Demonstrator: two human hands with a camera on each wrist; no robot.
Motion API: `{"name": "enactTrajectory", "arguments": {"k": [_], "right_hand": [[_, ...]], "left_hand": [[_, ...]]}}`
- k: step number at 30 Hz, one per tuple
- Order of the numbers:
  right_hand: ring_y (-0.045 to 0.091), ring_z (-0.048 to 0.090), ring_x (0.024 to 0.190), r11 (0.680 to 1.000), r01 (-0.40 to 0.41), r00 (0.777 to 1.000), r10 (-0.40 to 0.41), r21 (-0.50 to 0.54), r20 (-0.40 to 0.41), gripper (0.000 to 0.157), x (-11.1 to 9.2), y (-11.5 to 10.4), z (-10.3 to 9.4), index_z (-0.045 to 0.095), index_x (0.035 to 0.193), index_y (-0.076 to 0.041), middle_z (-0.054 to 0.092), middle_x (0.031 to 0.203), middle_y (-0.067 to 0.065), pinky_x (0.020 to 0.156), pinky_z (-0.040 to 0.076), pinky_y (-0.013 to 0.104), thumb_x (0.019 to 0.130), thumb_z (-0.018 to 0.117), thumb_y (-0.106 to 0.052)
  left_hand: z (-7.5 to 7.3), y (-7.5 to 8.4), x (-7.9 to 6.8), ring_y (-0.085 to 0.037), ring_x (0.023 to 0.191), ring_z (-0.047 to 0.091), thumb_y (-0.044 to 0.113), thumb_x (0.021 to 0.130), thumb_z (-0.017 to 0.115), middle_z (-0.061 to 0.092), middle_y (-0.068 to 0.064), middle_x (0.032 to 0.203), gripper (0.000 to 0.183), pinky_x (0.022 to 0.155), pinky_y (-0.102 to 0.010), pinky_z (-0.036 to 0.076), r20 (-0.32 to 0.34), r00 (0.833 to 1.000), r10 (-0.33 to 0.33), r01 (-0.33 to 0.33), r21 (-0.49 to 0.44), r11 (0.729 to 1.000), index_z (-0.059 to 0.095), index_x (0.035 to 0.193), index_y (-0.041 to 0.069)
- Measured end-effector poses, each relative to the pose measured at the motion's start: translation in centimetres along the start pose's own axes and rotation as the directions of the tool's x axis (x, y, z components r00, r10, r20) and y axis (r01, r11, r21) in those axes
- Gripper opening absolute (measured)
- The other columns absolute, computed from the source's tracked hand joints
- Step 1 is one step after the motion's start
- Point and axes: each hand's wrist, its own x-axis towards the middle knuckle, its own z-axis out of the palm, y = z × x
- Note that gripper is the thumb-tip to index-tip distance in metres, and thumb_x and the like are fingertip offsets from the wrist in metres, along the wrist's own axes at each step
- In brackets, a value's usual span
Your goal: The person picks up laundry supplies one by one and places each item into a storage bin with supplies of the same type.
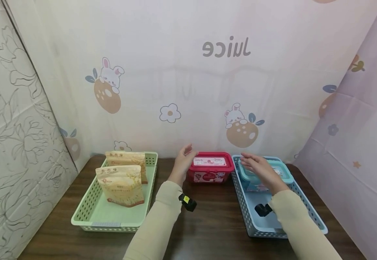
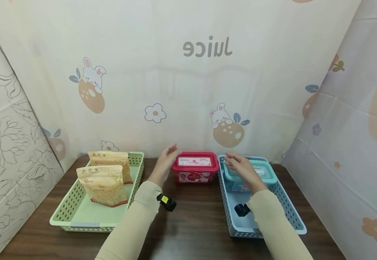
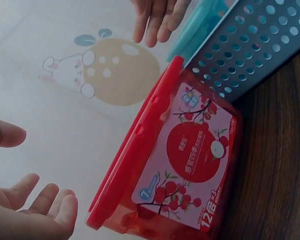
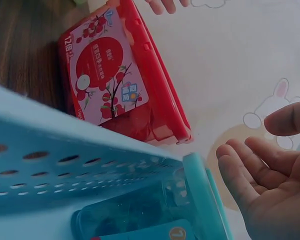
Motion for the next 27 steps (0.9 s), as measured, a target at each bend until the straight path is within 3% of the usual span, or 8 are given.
{"name": "enactTrajectory", "arguments": {"k": [8,12,18,27], "right_hand": [[0.041,0.036,0.141,0.998,0.045,0.999,-0.044,-0.042,0.024,0.074,1.2,-0.3,0.6,0.027,0.157,-0.004,0.028,0.159,0.023,0.113,0.03,0.056,0.103,0.049,-0.05],[0.043,0.037,0.14,0.993,0.042,0.999,-0.04,-0.106,0.024,0.075,1.8,-0.6,0.8,0.027,0.157,-0.004,0.03,0.158,0.024,0.112,0.031,0.06,0.103,0.051,-0.049],[0.046,0.039,0.137,0.954,0.077,0.997,-0.08,-0.291,0.001,0.063,2.6,-1.3,1.5,0.033,0.154,0.0,0.036,0.154,0.026,0.106,0.038,0.061,0.104,0.051,-0.035],[0.045,0.047,0.129,0.907,0.074,0.997,-0.072,-0.414,0.02,0.06,3.6,-2.2,2.5,0.037,0.149,0.006,0.046,0.145,0.03,0.102,0.045,0.058,0.102,0.054,-0.027]], "left_hand": [[-0.8,-0.2,0.7,-0.033,0.138,0.041,0.03,0.095,0.066,0.047,-0.014,0.149,0.06,0.113,-0.054,0.034,-0.02,0.998,-0.054,0.055,0.017,0.998,0.047,0.149,0.011],[-1.0,-0.5,1.1,-0.035,0.139,0.04,0.03,0.095,0.065,0.045,-0.017,0.15,0.061,0.112,-0.053,0.034,-0.019,0.995,-0.098,0.098,0.046,0.994,0.046,0.149,0.008],[-1.2,-0.9,1.5,-0.036,0.137,0.042,0.028,0.096,0.063,0.046,-0.018,0.148,0.06,0.112,-0.055,0.035,-0.009,0.992,-0.125,0.126,0.097,0.987,0.045,0.149,0.006],[-1.4,-1.0,2.0,-0.037,0.138,0.041,0.023,0.099,0.061,0.046,-0.019,0.148,0.056,0.111,-0.056,0.035,0.008,0.99,-0.139,0.135,0.197,0.971,0.045,0.148,0.003]]}}
